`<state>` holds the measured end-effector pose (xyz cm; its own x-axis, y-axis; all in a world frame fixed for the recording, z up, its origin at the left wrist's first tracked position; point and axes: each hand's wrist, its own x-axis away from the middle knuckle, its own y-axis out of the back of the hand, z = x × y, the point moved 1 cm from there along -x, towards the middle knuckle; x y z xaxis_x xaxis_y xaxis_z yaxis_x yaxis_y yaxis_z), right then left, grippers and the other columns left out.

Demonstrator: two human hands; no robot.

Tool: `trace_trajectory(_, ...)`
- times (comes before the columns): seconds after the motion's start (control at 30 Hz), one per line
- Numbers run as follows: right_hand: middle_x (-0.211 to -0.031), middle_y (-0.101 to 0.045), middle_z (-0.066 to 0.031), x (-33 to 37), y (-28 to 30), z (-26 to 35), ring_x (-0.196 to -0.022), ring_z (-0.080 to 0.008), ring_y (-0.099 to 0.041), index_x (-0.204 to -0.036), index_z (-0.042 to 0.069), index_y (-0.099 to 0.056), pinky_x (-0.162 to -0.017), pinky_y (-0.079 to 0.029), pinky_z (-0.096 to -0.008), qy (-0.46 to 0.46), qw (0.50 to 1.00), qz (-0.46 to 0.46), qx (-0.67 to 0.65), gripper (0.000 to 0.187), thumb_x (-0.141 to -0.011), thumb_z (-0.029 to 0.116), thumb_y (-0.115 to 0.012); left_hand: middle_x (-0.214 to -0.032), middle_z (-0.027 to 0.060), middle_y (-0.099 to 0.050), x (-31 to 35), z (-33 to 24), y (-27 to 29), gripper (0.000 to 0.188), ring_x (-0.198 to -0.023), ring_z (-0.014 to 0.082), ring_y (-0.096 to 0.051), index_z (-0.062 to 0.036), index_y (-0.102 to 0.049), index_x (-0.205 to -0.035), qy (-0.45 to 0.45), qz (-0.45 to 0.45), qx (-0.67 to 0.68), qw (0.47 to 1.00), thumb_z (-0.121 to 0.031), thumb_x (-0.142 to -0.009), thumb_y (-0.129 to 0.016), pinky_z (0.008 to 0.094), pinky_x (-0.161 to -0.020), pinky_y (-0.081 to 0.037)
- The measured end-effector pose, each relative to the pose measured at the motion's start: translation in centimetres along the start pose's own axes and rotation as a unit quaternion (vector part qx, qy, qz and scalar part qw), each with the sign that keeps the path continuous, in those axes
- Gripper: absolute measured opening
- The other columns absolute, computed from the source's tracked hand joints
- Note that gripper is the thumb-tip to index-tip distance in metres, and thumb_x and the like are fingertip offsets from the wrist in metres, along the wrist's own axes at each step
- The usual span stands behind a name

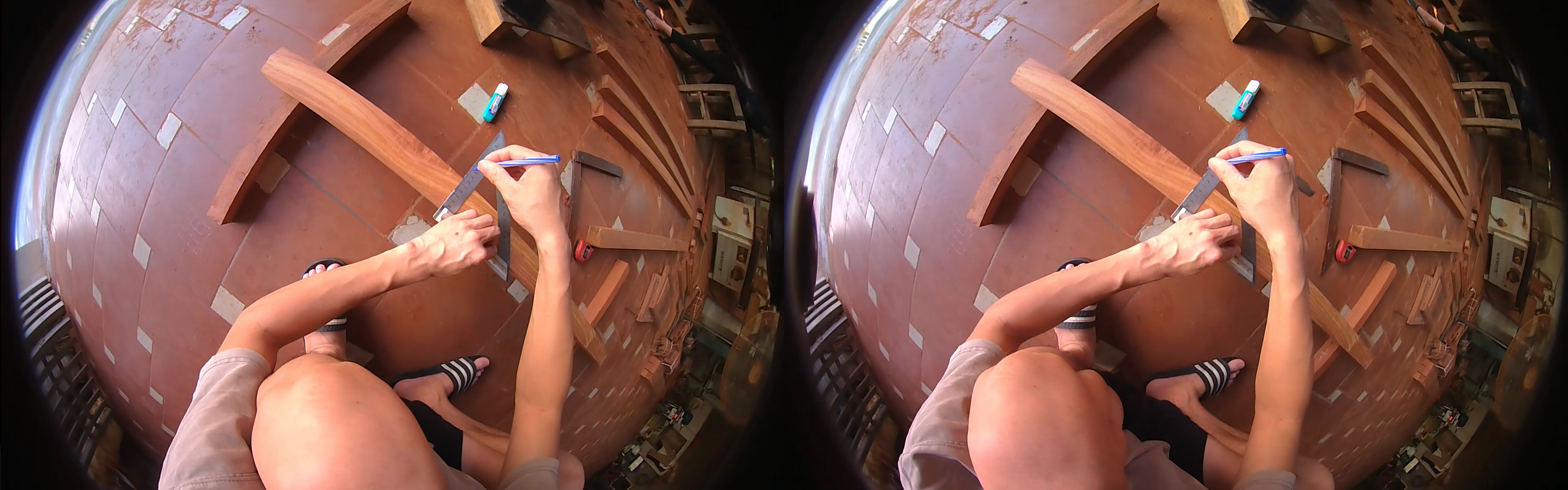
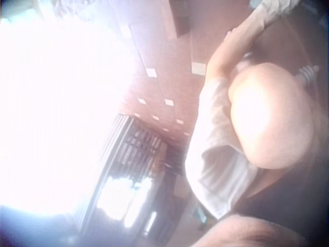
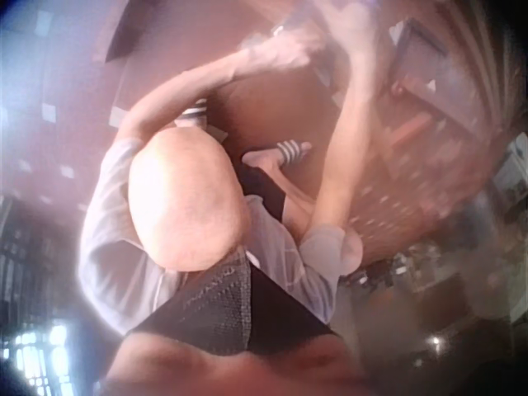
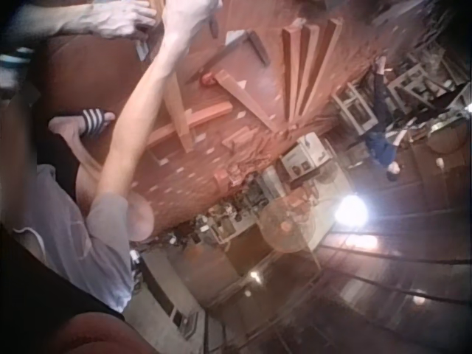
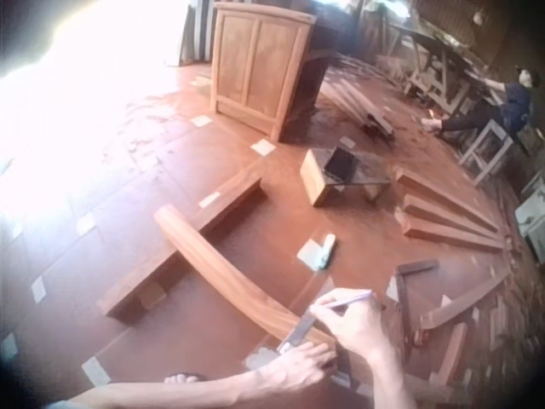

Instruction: The person sits on the floor and measures a wooden plank with a tape measure, then uses a set square and a pen to mark lines on the wood. The person adjusts the plank and tools to ensure accurate markings.

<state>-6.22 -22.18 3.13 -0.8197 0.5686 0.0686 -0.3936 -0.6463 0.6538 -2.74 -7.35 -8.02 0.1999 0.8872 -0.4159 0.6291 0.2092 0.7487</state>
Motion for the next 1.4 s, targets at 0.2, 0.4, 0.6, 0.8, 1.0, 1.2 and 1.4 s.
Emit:
trace_trajectory(0.2, -0.077, -0.077, -0.0113, 1.0, 1.0, -0.3, -0.069, -0.0163, -0.073, -0.092, -0.004, -0.077, -0.064, -0.056, -0.0331, 0.005, 1.0, -0.007, -0.008, 0.019, -0.094, 0.014, -0.084, -0.111, 0.0027, -0.064, 0.2, 0.3, 0.7, 0.027, -0.108, 0.0218, -0.06, -0.011, -0.078, -0.112, 0.014, 0.019, -0.001, 1.0, -0.017, -0.087, -0.07, 0.0385, -0.09, -0.05)
trace_trajectory(0.4, -0.081, -0.077, -0.0073, 1.2, 0.9, -0.3, -0.074, -0.0119, -0.069, -0.095, -0.003, -0.078, -0.067, -0.054, -0.0303, -0.012, 1.0, 0.006, -0.005, 0.017, -0.095, 0.014, -0.083, -0.11, 0.0024, -0.065, 0.2, 0.5, 0.8, 0.025, -0.107, 0.0216, -0.06, -0.0105, -0.078, -0.11, 0.016, 0.029, 0.011, 0.999, -0.018, -0.088, -0.069, 0.0386, -0.089, -0.049)
trace_trajectory(0.6, -0.081, -0.076, -0.0052, 1.0, 0.3, -0.2, -0.075, -0.0097, -0.067, -0.094, -0.003, -0.079, -0.068, -0.053, -0.0292, -0.021, 1.0, 0.014, -0.007, 0.016, -0.095, 0.013, -0.083, -0.109, 0.003, -0.064, 0.2, 0.6, 0.7, 0.021, -0.106, 0.0218, -0.061, -0.01, -0.076, -0.106, 0.013, 0.014, 0.014, 1.0, -0.02, -0.089, -0.071, 0.039, -0.089, -0.049)
trace_trajectory(0.8, -0.081, -0.076, -0.0044, 0.7, -0.9, -0.3, -0.074, -0.0092, -0.067, -0.093, -0.002, -0.079, -0.067, -0.054, -0.0294, -0.023, 0.998, 0.051, -0.002, 0.017, -0.094, 0.014, -0.084, -0.111, 0.0059, -0.066, 0.3, 0.7, 0.4, 0.02, -0.111, 0.0243, -0.063, -0.0082, -0.075, -0.105, 0.019, 0.005, 0.038, 0.999, -0.019, -0.088, -0.073, 0.0423, -0.094, -0.051)
trace_trajectory(1.0, -0.08, -0.078, -0.011, 0.2, -2.5, -0.5, -0.076, -0.0163, -0.073, -0.094, -0.001, -0.08, -0.071, -0.058, -0.0337, -0.042, 0.99, 0.134, 0.0, 0.022, -0.091, 0.02, -0.084, -0.117, 0.0145, -0.07, 0.5, 0.9, -0.2, 0.021, -0.118, 0.0334, -0.067, -0.0044, -0.075, -0.104, 0.009, -0.041, 0.056, 0.998, -0.015, -0.086, -0.072, 0.0486, -0.101, -0.054)
trace_trajectory(1.2, -0.084, -0.079, -0.0216, -0.3, -3.4, -0.2, -0.083, -0.0324, -0.079, -0.095, -0.001, -0.081, -0.08, -0.062, -0.0418, -0.059, 0.979, 0.193, 0.033, 0.024, -0.089, 0.022, -0.082, -0.114, 0.018, -0.073, 0.5, 1.2, -0.6, 0.026, -0.112, 0.0381, -0.071, -0.0012, -0.075, -0.108, 0.015, 0.016, 0.06, 0.998, -0.011, -0.085, -0.071, 0.0478, -0.097, -0.057)
trace_trajectory(1.4, -0.083, -0.078, -0.0188, -0.8, -3.4, -0.1, -0.078, -0.0282, -0.078, -0.093, -0.002, -0.08, -0.075, -0.061, -0.0409, 0.013, 0.982, 0.173, 0.081, 0.023, -0.087, 0.02, -0.083, -0.114, 0.0163, -0.072, 0.3, 1.2, -0.7, 0.022, -0.114, 0.0371, -0.069, -0.0021, -0.075, -0.103, 0.006, -0.01, 0.07, 0.997, -0.012, -0.084, -0.07, 0.0473, -0.099, -0.056)
